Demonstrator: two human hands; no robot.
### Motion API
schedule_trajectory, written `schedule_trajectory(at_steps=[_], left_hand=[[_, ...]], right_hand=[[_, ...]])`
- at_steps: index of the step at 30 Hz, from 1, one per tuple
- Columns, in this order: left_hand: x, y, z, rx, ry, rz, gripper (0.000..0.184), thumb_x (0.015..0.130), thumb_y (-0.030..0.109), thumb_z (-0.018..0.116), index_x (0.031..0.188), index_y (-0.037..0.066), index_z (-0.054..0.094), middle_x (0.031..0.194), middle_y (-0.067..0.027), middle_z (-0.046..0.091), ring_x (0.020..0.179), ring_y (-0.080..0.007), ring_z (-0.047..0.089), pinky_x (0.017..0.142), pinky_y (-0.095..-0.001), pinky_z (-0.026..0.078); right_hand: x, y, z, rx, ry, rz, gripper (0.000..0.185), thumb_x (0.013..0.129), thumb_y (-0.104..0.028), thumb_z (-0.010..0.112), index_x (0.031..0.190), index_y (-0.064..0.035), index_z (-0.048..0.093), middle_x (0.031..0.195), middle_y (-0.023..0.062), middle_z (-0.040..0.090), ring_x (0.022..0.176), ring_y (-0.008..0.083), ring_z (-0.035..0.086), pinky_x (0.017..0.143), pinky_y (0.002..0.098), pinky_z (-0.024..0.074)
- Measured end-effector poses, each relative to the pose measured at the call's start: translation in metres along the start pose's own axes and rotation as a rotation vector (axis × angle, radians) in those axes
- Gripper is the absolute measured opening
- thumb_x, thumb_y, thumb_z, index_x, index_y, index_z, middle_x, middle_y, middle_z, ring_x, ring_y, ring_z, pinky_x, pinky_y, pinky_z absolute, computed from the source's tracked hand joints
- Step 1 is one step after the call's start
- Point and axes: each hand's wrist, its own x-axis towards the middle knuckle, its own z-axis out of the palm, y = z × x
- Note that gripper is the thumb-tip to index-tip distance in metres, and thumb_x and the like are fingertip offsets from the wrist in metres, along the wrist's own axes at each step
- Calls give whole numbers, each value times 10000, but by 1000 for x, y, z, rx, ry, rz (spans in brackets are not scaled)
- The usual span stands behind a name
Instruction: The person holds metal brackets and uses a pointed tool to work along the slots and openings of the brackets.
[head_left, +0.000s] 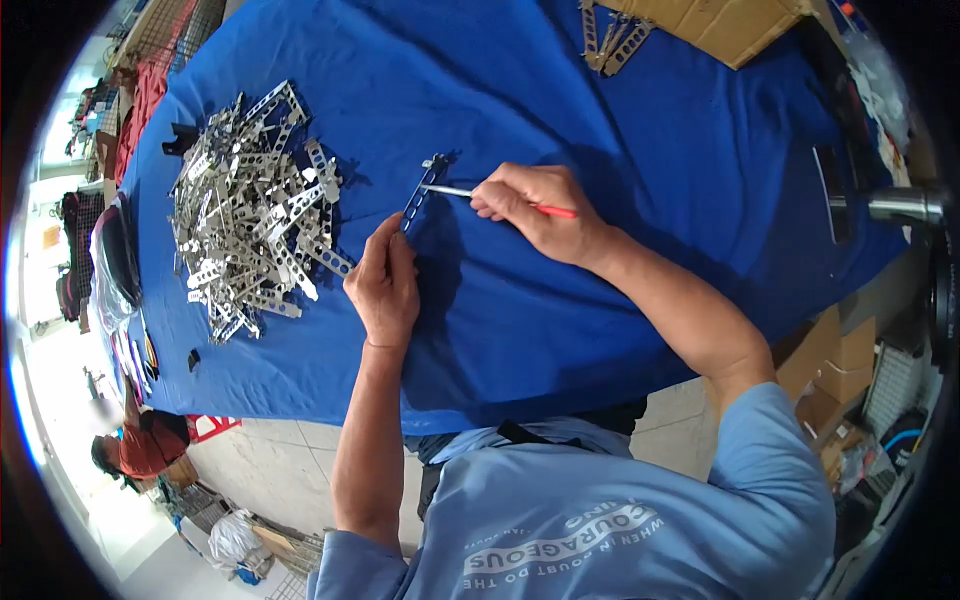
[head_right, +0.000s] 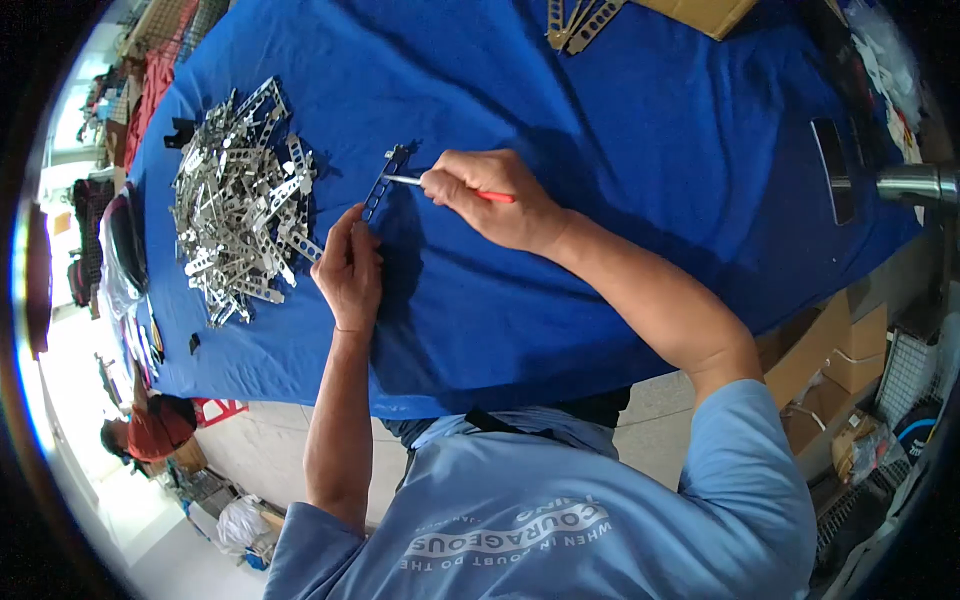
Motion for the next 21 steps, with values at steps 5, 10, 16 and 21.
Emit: schedule_trajectory(at_steps=[5, 10, 16, 21], left_hand=[[-1, -3, 2, 27, 9, 11, 215, 1047, 75, 607, 1220, 27, 724, 674, -34, 677, 587, -82, 649, 546, -264, 512], [-2, -10, 1, 20, -4, 17, 224, 1060, 86, 589, 1228, 23, 723, 673, -41, 668, 567, -82, 624, 531, -261, 495], [-2, -5, 1, -1, -7, 25, 239, 1064, 87, 577, 1249, 16, 713, 671, -36, 660, 551, -76, 601, 517, -253, 479], [-2, -6, 1, 21, -15, 26, 244, 1063, 86, 568, 1244, 7, 711, 687, -43, 676, 550, -80, 602, 524, -259, 488]], right_hand=[[0, -2, 1, -25, -18, -68, 239, 1038, -215, 674, 937, -2, 713, 775, 81, 710, 724, 136, 682, 648, 315, 526], [-2, 5, -5, -48, -45, -35, 228, 1058, -204, 639, 987, -2, 717, 799, 119, 719, 748, 193, 723, 660, 337, 530], [-2, 4, -4, -110, -106, -73, 241, 1060, -230, 638, 993, -5, 691, 800, 136, 693, 730, 259, 704, 658, 373, 518], [-3, 5, -7, -72, -140, -47, 232, 1059, -204, 630, 987, 9, 684, 824, 140, 706, 746, 256, 712, 664, 378, 520]])
